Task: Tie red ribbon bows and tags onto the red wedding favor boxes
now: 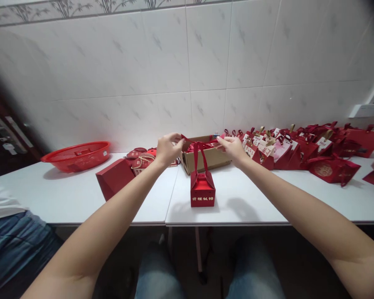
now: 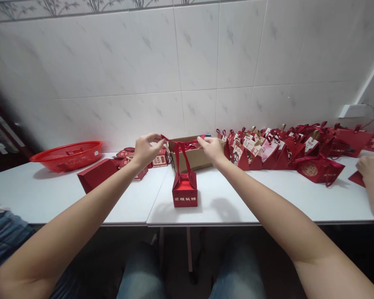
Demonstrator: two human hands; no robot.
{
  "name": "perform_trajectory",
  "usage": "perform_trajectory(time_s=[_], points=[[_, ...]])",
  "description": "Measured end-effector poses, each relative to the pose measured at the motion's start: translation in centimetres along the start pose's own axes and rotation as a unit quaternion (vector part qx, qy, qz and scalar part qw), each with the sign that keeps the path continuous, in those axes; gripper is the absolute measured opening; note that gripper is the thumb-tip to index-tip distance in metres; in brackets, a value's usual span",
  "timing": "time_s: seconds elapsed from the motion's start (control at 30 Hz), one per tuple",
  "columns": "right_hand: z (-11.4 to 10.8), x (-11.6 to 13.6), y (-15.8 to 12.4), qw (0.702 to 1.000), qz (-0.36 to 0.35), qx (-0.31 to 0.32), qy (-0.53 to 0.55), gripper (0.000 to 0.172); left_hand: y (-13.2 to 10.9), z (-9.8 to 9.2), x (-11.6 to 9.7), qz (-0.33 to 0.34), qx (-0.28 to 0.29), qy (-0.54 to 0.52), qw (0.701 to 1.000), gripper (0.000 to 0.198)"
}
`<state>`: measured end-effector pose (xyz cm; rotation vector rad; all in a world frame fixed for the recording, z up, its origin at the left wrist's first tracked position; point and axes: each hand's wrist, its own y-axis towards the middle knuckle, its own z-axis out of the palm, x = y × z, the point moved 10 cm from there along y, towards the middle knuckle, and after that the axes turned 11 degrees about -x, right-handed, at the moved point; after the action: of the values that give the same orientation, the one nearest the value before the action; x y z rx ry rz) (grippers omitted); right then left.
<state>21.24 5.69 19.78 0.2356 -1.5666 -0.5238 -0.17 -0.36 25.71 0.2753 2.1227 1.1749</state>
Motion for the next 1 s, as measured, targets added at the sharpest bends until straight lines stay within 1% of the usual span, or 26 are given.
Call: perform_trajectory(time_s=[0.03,0.1,0.17,0.23,0.3,0.37,0.4,0.47,0.57,0.63,0.67,0.73,0.77,0.8,0.83,0.87,0.9,0.93,1.0], points=[[-0.9,-1.0,-0.2,1.000,0.008,-0.006,-0.013,0.034,-0.5,-0.4,1.1,-0.014,0.003,0.010,1.000,0.018],[-3.1,-3.4,-0.7,0.998,0.021,-0.020,-0.051,0.035,-1.7,-1.2,4.0,-0.047,0.020,0.039,0.998,0.018],[-6.1,-6.6,-1.5,0.991,0.063,-0.053,-0.105,0.034,-3.3,-2.3,7.5,-0.088,0.038,0.080,0.992,0.018],[-8.9,-9.6,-2.5,0.986,0.097,-0.065,-0.119,0.034,-5.2,-3.6,11.3,-0.142,0.053,0.121,0.981,0.018],[-11.2,-12.2,-3.8,0.982,0.121,-0.069,-0.124,0.033,-7.0,-4.8,13.9,-0.166,0.067,0.147,0.973,0.018],[-12.8,-14.4,-5.3,0.978,0.146,-0.064,-0.135,0.032,-8.6,-5.6,15.7,-0.183,0.083,0.171,0.965,0.017],[-13.2,-15.3,-6.1,0.976,0.155,-0.054,-0.143,0.032,-9.3,-5.7,16.3,-0.191,0.092,0.182,0.960,0.017],[-14.0,-16.3,-7.2,0.974,0.159,-0.053,-0.153,0.033,-10.3,-5.7,17.3,-0.206,0.108,0.201,0.952,0.017],[-14.7,-17.1,-7.8,0.971,0.158,-0.063,-0.166,0.035,-11.1,-5.1,18.3,-0.231,0.127,0.230,0.937,0.016],[-14.5,-17.1,-7.7,0.965,0.148,-0.048,-0.213,0.033,-11.2,-4.6,18.7,-0.245,0.132,0.250,0.927,0.013],[-14.4,-16.7,-7.4,0.957,0.129,-0.050,-0.254,0.030,-11.2,-4.3,18.6,-0.248,0.129,0.260,0.924,0.014],[-13.8,-14.4,-6.7,0.936,0.047,-0.082,-0.339,0.027,-10.9,-3.6,17.6,-0.237,0.106,0.277,0.925,0.027],[-13.0,-12.7,-6.5,0.927,-0.006,-0.102,-0.361,0.031,-10.6,-3.0,16.5,-0.219,0.091,0.274,0.932,0.034],[-11.8,-10.9,-6.4,0.922,-0.058,-0.114,-0.365,0.036,-10.3,-2.2,15.2,-0.194,0.081,0.259,0.943,0.039],[-9.9,-9.6,-6.5,0.930,-0.096,-0.095,-0.343,0.039,-10.1,-0.9,13.5,-0.156,0.079,0.215,0.961,0.040],[-7.6,-8.7,-6.7,0.944,-0.111,-0.051,-0.307,0.039,-10.2,0.8,11.7,-0.126,0.097,0.149,0.976,0.037],[-5.2,-8.3,-7.0,0.957,-0.101,-0.001,-0.271,0.039,-10.5,2.5,10.3,-0.115,0.128,0.082,0.982,0.033],[-3.1,-8.1,-7.3,0.966,-0.080,0.035,-0.241,0.039,-10.9,4.2,9.2,-0.119,0.159,0.031,0.980,0.034],[0.5,-8.3,-7.9,0.974,-0.027,0.099,-0.200,0.040,-11.9,6.8,7.8,-0.133,0.210,-0.017,0.968,0.037]])
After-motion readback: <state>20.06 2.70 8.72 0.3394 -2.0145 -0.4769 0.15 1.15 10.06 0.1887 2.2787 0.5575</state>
